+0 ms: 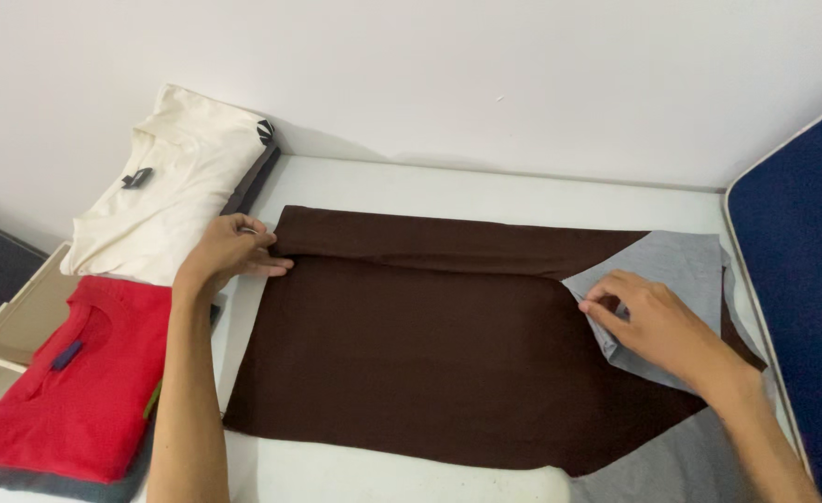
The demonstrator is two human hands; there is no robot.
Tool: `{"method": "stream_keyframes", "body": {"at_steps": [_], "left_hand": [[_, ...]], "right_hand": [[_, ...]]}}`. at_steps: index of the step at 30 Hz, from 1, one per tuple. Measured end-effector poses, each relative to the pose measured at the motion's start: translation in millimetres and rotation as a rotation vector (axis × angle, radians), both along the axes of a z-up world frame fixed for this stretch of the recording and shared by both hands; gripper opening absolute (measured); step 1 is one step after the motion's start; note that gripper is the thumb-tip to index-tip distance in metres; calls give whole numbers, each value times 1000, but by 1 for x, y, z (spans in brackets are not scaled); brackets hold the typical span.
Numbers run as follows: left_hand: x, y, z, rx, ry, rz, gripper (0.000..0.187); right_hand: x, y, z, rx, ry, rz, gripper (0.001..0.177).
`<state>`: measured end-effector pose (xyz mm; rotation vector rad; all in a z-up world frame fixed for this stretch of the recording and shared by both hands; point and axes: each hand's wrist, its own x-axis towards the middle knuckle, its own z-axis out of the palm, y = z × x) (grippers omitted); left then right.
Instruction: The person folds a brown t-shirt with grey sleeves on a white table. They fold the sleeves inward, fold the shirt in half lengthwise, and then fold it into a compact square. The folded shirt is placed on a stack of other folded clothes. The person then reaches into a blue suitcase and pulls out a blue t-shirt.
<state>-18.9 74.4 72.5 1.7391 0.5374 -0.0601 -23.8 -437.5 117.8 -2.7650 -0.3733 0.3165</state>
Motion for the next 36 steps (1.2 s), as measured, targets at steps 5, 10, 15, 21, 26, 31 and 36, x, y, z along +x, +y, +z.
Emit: {"method": "stream_keyframes", "body": {"at_steps": [5,10,15,21,26,31,36], "left_hand": [[-2,0,-1,-2,-5,-5,9],[-3,-2,0,20,26,22,26],[9,3,-22,38,-123,64,34],[13,2,-27,94,-73,23,60],[5,-9,-3,68,61,63,61],[7,-12,-5,13,75,40,58],[11,-1,-18,-79,-27,-7,55]], "right_hand": [[2,-2,-4,60,58,-10,35],[14,-21,-22,-64,163,-68,46],[36,-99,-41,-243,-92,-494,52],[32,-117,-63,-158,-67,-687,46],[31,-120,-60,-173,-100,-609,39],[39,-129,-68,-59,-226,-578,33],[47,-141,-69,199,-271,-591,37]]}}
